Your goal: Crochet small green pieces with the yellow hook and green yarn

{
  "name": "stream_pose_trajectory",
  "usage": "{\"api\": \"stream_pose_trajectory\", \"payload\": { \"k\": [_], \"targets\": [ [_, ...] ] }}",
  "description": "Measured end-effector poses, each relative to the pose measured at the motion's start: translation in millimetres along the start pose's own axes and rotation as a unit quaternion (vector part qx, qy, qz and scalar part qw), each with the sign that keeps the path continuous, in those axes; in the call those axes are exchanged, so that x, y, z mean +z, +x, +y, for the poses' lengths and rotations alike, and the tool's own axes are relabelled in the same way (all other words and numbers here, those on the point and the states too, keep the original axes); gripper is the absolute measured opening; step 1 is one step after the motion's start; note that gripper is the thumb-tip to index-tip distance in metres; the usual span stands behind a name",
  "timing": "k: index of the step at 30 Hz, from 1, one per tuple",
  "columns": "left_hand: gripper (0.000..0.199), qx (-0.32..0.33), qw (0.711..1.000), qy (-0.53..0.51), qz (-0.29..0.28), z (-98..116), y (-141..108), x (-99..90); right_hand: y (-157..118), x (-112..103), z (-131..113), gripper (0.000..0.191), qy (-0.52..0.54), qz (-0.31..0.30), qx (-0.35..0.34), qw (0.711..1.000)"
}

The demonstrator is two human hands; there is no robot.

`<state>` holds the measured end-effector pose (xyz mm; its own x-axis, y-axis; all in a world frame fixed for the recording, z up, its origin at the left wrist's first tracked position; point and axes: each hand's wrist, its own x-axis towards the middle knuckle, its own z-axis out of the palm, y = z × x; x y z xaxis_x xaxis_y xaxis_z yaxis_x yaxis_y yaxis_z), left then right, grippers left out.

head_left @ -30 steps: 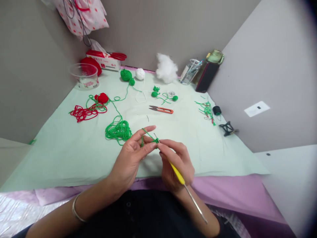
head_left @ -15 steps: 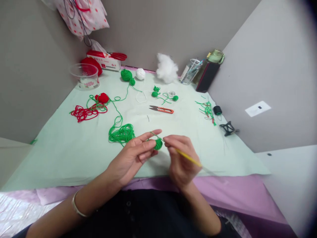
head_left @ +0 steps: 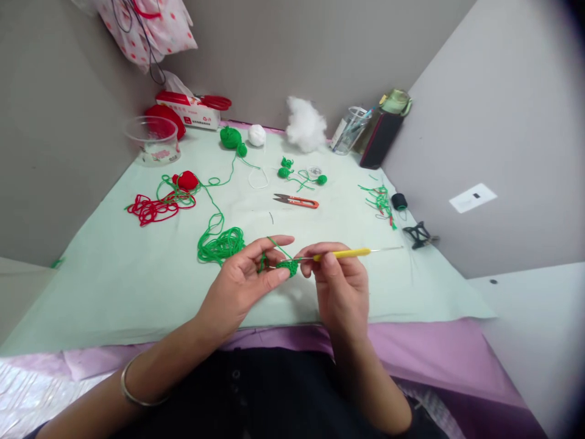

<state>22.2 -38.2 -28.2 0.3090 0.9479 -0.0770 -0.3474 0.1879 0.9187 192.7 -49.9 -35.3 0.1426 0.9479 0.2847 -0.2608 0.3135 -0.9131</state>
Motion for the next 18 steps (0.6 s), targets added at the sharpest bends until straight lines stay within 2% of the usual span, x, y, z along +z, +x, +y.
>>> {"api": "stream_pose_trajectory", "payload": {
  "k": [6, 9, 11, 13, 15, 17, 18],
  "targets": [
    [0.038, 0.026, 0.999, 0.03, -0.005, 2.1, -0.7, -2.7, 0.2, 0.2, -4.4, 0.019, -0.016, -0.017, -0.026, 0.999],
    [0.036, 0.057, 0.996, 0.075, 0.011, 3.2, -2.1, -2.8, -3.9, -1.8, -7.8, 0.02, -0.102, -0.029, -0.076, 0.991],
    [0.034, 0.079, 0.989, 0.122, 0.03, 3.7, -2.9, -1.7, -6.7, -3.1, -10.2, 0.022, -0.177, -0.04, -0.123, 0.976],
    [0.033, 0.106, 0.979, 0.17, 0.045, 3.7, -3.7, 0.5, -9.3, -3.7, -10.0, 0.025, -0.244, -0.059, -0.18, 0.951],
    [0.033, 0.127, 0.972, 0.186, 0.061, 3.3, -4.4, 3.7, -12.1, -3.7, -5.7, 0.028, -0.312, -0.082, -0.258, 0.911],
    [0.038, 0.105, 0.983, 0.139, 0.064, 3.0, -4.4, 6.8, -15.1, -3.4, 1.8, 0.033, -0.389, -0.084, -0.329, 0.856],
    [0.041, 0.072, 0.992, 0.089, 0.055, 3.0, -3.9, 7.8, -16.5, -3.3, 5.6, 0.035, -0.42, -0.074, -0.355, 0.832]
  ]
}}
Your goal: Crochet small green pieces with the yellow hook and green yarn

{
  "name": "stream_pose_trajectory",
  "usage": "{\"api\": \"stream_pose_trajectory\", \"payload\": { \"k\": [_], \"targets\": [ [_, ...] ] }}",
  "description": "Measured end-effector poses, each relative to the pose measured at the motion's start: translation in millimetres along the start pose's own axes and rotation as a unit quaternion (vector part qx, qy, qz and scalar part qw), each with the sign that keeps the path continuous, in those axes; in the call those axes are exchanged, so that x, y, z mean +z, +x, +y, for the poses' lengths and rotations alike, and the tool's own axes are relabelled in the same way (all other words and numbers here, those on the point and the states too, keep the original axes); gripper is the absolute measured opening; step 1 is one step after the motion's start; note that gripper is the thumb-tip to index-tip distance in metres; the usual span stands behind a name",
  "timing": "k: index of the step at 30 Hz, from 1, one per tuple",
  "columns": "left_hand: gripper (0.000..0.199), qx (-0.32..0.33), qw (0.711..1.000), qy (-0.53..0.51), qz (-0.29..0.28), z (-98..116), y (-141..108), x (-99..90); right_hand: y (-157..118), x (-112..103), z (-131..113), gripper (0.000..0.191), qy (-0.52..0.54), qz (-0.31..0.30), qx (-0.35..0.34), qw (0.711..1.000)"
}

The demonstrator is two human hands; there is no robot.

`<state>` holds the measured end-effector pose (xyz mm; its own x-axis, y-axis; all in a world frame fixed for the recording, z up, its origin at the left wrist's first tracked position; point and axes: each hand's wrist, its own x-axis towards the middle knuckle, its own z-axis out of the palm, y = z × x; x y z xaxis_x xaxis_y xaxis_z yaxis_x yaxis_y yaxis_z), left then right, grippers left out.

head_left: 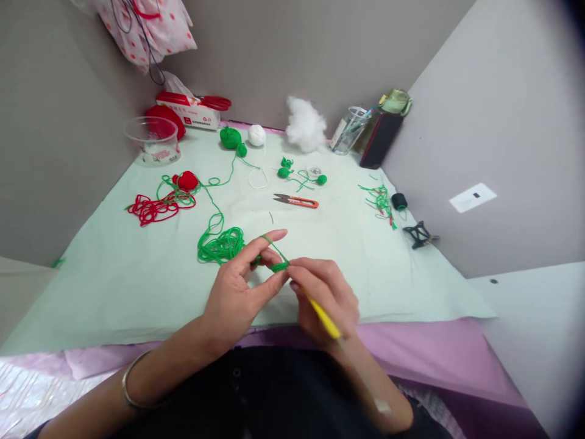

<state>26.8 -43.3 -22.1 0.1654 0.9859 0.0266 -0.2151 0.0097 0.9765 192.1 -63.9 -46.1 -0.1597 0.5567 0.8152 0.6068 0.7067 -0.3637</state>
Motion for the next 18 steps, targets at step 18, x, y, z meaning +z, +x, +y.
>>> {"api": "stream_pose_trajectory", "payload": {
  "k": [18],
  "targets": [
    [0.034, -0.1, 0.979, -0.174, -0.033, -2.6, 5.2, 4.1, 5.8, 7.0, -2.0, 0.03, 0.16, 0.039, 0.149, 0.975]
  ]
}}
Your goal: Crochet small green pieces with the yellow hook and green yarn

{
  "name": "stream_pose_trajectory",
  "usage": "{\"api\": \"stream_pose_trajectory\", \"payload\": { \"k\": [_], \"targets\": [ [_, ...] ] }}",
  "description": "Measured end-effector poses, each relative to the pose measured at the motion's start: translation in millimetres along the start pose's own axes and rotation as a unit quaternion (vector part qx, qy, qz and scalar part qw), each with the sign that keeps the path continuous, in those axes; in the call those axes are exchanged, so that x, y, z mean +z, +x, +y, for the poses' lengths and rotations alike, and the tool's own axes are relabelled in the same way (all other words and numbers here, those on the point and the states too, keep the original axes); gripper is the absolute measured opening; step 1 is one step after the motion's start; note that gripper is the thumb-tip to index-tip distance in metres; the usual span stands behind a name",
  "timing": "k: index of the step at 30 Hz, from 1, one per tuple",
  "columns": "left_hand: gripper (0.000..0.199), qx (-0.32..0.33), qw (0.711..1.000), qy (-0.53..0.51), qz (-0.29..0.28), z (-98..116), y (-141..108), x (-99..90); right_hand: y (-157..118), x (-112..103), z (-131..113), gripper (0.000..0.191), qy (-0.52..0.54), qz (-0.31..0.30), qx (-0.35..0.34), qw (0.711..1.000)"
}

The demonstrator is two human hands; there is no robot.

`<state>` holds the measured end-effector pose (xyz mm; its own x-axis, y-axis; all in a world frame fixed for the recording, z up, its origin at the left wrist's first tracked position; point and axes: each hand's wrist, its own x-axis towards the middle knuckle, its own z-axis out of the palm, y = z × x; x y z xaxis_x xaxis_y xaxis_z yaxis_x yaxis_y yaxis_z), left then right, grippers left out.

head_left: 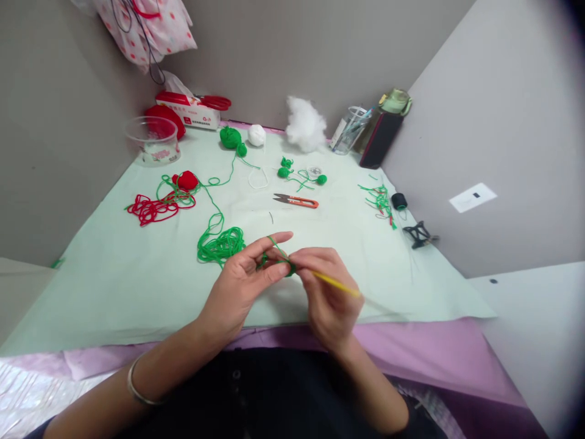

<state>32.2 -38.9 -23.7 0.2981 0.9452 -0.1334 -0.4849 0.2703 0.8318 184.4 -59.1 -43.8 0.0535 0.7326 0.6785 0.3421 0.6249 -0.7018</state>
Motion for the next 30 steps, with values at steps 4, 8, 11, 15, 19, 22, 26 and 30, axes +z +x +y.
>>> {"api": "stream_pose_trajectory", "payload": {
  "k": [4, 8, 11, 15, 19, 22, 26, 30],
  "targets": [
    [0.035, -0.098, 0.99, -0.097, -0.017, 1.5, 3.4, -2.7, -3.3, -3.6, 1.9, 0.035, -0.076, 0.017, -0.078, 0.994],
    [0.028, -0.08, 0.992, -0.093, -0.006, 3.1, 5.7, -8.5, 6.0, -8.1, -0.9, 0.021, 0.082, 0.068, 0.082, 0.991],
    [0.027, -0.036, 0.999, -0.035, -0.008, 2.4, 4.1, -7.3, 10.5, -6.9, -1.7, 0.017, 0.164, 0.044, 0.136, 0.976],
    [0.032, -0.016, 0.999, 0.017, -0.04, 0.6, 0.3, -4.3, 10.5, -5.5, 0.6, 0.015, 0.171, 0.025, 0.165, 0.971],
    [0.031, 0.0, 0.998, 0.055, -0.024, 1.3, -1.8, -6.5, 12.7, -8.0, 2.8, 0.02, 0.206, 0.036, 0.194, 0.958],
    [0.032, 0.018, 0.996, 0.089, -0.015, 2.6, -2.3, -9.2, 13.5, -9.8, 1.4, 0.021, 0.211, 0.026, 0.193, 0.958],
    [0.032, 0.043, 0.99, 0.131, -0.019, 4.3, -2.9, -10.9, 10.0, -12.6, -5.4, 0.02, 0.157, 0.017, 0.149, 0.976],
    [0.022, 0.102, 0.972, 0.211, 0.02, 3.6, -4.6, -9.2, 5.5, -15.6, -12.2, 0.023, 0.03, -0.016, 0.049, 0.998]
  ]
}}
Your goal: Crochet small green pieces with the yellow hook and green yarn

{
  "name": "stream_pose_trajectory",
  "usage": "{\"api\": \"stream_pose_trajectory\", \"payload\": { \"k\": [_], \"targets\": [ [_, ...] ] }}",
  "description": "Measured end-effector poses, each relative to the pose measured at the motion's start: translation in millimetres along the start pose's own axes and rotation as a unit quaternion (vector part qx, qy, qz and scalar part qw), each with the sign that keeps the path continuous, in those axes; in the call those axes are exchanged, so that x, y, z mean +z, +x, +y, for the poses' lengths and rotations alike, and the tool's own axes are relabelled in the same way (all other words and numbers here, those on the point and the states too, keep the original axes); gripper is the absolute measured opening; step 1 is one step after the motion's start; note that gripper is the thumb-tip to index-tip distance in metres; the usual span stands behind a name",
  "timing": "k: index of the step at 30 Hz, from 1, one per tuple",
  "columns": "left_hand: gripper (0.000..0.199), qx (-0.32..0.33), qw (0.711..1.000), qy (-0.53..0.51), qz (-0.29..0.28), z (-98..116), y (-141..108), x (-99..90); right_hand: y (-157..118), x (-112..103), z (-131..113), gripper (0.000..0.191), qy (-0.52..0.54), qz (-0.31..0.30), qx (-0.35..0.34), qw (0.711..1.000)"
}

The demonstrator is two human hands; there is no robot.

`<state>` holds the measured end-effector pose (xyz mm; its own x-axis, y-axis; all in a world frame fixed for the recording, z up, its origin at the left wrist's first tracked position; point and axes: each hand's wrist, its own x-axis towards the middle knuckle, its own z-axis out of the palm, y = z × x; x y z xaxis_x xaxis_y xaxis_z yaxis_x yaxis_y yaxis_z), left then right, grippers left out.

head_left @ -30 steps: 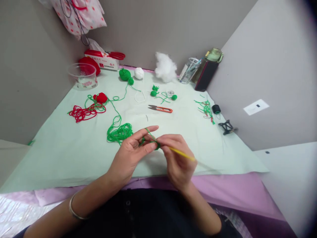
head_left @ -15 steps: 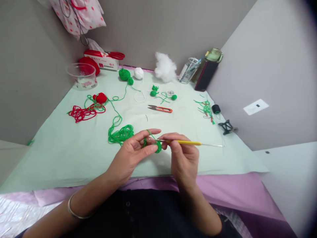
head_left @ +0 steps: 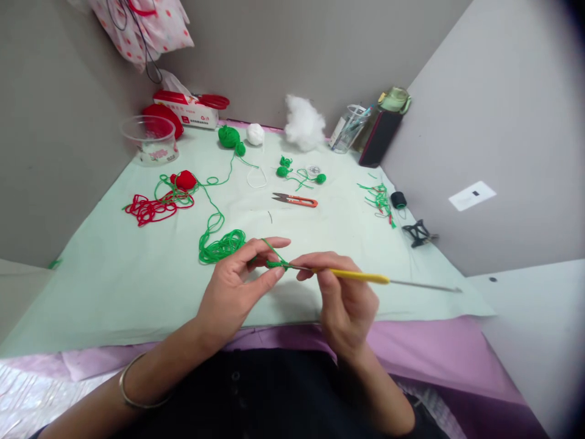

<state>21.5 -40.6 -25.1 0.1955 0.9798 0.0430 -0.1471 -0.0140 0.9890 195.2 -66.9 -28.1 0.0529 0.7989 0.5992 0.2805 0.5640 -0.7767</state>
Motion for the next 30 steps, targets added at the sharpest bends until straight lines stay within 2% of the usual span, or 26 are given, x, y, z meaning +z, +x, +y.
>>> {"api": "stream_pose_trajectory", "payload": {
  "k": [3, 5, 7, 9, 11, 13, 15, 17, 20, 23, 26, 30],
  "targets": [
    [0.012, 0.046, 0.997, 0.057, 0.039, -2.3, -3.5, 4.1, -4.0, 1.7, 2.5, 0.028, -0.093, -0.028, -0.105, 0.99],
    [0.009, 0.058, 0.995, 0.051, 0.057, -3.6, -5.6, 7.0, -8.0, 4.6, 8.0, 0.032, -0.148, -0.032, -0.167, 0.974],
    [0.021, 0.022, 0.998, -0.012, 0.05, -3.3, -5.9, 9.0, -12.5, 7.0, 14.0, 0.038, -0.196, -0.018, -0.2, 0.96],
    [0.038, -0.067, 0.99, -0.123, 0.008, -1.9, -3.6, 9.1, -15.5, 7.5, 17.8, 0.042, -0.224, -0.009, -0.205, 0.953],
    [0.045, -0.162, 0.959, -0.23, -0.035, -0.5, 0.6, 7.3, -14.7, 6.2, 17.6, 0.038, -0.194, -0.005, -0.181, 0.964],
    [0.041, -0.204, 0.935, -0.286, -0.047, 0.0, 4.7, 5.0, -10.0, 4.7, 14.4, 0.03, -0.106, 0.02, -0.114, 0.988],
    [0.037, -0.19, 0.936, -0.295, -0.036, 0.0, 7.2, 3.7, -3.4, 4.6, 10.7, 0.024, -0.002, 0.058, -0.027, 0.998],
    [0.036, -0.163, 0.946, -0.279, -0.031, 0.5, 7.5, 3.9, 2.2, 6.3, 8.6, 0.021, 0.071, 0.068, 0.027, 0.995],
    [0.036, -0.133, 0.961, -0.242, -0.023, 2.2, 6.0, 4.8, 5.2, 9.2, 8.1, 0.018, 0.09, 0.048, 0.043, 0.994],
    [0.034, -0.123, 0.97, -0.211, -0.008, 3.8, 5.3, 3.0, 3.5, 8.9, 7.8, 0.019, 0.068, 0.058, 0.053, 0.995],
    [0.034, -0.124, 0.971, -0.204, -0.006, 4.6, 6.0, 0.5, 2.4, 6.0, 8.2, 0.018, 0.09, 0.073, 0.06, 0.991],
    [0.034, -0.124, 0.97, -0.209, -0.026, 4.9, 6.1, 1.9, 3.7, 5.7, 12.0, 0.019, 0.147, 0.063, 0.083, 0.984]
  ]
}}
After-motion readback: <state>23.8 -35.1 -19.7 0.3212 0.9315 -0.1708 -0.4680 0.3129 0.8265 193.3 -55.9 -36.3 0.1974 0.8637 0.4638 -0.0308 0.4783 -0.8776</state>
